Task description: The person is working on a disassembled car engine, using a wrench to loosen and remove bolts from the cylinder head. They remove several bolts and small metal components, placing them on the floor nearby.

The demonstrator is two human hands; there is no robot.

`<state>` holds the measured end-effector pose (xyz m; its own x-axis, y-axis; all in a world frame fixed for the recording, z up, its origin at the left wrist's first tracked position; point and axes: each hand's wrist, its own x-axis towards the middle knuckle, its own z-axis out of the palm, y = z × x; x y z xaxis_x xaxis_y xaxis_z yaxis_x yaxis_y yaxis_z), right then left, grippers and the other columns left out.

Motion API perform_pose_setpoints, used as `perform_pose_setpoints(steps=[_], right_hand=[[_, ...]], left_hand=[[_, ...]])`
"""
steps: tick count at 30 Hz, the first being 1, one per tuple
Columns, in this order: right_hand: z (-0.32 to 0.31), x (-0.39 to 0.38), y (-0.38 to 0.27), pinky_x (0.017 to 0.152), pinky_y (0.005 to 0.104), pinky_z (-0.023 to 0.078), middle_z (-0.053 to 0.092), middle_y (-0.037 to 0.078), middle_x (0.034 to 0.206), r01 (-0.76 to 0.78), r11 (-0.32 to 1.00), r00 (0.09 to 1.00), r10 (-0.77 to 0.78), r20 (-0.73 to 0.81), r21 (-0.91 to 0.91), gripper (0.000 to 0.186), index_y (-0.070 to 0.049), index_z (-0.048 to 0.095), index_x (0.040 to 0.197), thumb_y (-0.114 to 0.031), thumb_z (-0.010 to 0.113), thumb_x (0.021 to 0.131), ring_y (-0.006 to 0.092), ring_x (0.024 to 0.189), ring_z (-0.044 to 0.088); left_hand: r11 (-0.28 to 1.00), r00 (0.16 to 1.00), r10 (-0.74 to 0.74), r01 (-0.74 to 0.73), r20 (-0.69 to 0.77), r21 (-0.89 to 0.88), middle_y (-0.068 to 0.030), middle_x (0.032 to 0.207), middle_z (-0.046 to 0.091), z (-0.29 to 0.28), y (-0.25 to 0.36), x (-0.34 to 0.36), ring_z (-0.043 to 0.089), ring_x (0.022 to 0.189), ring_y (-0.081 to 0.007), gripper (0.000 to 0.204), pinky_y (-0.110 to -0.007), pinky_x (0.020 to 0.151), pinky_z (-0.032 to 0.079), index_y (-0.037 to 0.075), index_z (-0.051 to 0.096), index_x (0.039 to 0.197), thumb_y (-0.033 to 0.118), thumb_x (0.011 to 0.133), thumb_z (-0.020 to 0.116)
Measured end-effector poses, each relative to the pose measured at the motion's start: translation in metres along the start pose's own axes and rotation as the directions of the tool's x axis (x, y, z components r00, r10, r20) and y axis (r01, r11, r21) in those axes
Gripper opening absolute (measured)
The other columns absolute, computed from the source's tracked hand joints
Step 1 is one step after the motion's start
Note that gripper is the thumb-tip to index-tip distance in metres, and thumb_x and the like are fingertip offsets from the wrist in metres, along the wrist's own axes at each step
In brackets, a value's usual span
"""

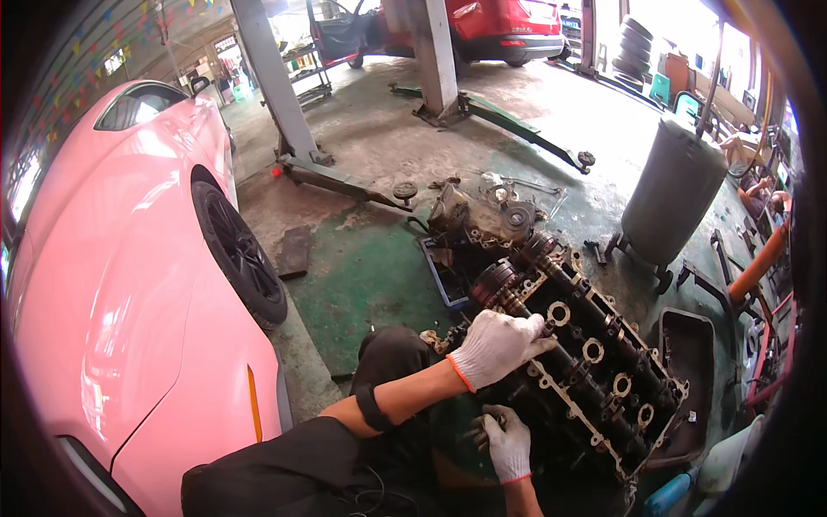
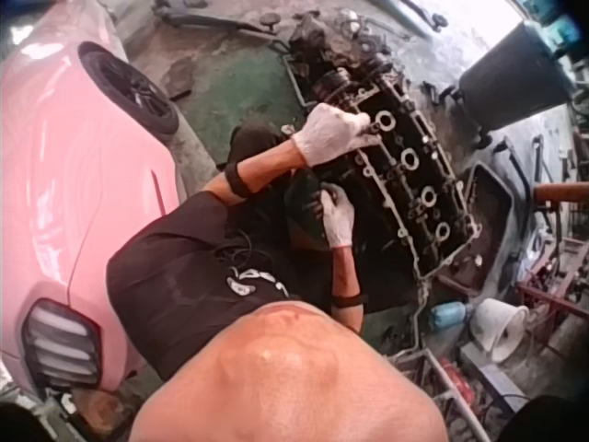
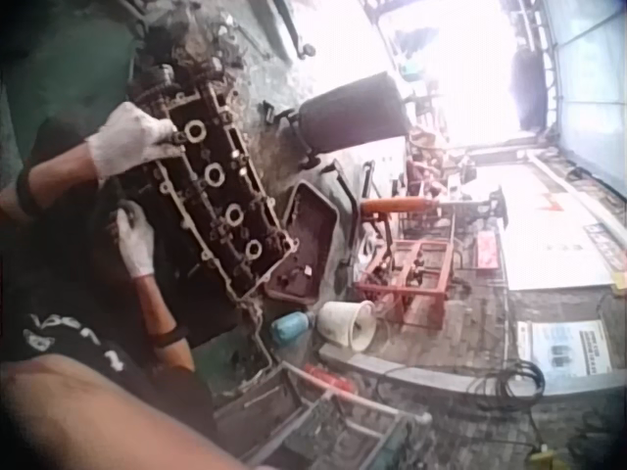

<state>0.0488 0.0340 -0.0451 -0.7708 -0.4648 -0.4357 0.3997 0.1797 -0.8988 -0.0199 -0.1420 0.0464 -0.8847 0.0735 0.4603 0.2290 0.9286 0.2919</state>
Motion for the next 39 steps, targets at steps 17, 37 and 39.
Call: perform_pose_setpoints(steps=[17,37,39], right_hand=[[-0.002,0.001,0.002,0.075,0.0367,0.058,0.075,0.02,0.101,0.066,0.982,0.997,-0.071,-0.022,-0.175,0.034,0.0,0.069,0.117,-0.027,0.063,0.097,0.0288,0.083,0.075],[-0.005,0.01,0.018,0.087,0.0467,0.053,0.072,0.021,0.108,0.222,0.926,0.974,-0.222,0.037,-0.306,0.034,-0.005,0.066,0.119,-0.031,0.057,0.099,0.0408,0.101,0.069],[-0.005,0.009,0.015,0.087,0.0466,0.053,0.072,0.021,0.108,0.213,0.917,0.976,-0.212,0.042,-0.337,0.035,-0.005,0.066,0.119,-0.032,0.056,0.1,0.0413,0.1,0.069]], left_hand=[[0.973,0.978,-0.187,0.197,0.09,-0.12,-0.0146,0.088,0.075,-0.019,0.009,0.0,0.075,0.076,-0.0296,0.038,-0.038,0.063,0.057,0.01,0.074,0.109,0.043,0.091,0.074],[0.893,0.959,-0.278,0.278,0.053,-0.354,-0.0181,0.107,0.077,-0.002,0.024,-0.006,0.076,0.092,-0.0226,0.034,-0.034,0.083,0.057,-0.001,0.069,0.124,0.015,0.095,0.074],[0.937,0.978,-0.202,0.208,0.049,-0.282,-0.0202,0.106,0.076,-0.004,0.02,-0.009,0.077,0.09,-0.0289,0.033,-0.036,0.08,0.057,0.002,0.069,0.126,0.017,0.096,0.071]])
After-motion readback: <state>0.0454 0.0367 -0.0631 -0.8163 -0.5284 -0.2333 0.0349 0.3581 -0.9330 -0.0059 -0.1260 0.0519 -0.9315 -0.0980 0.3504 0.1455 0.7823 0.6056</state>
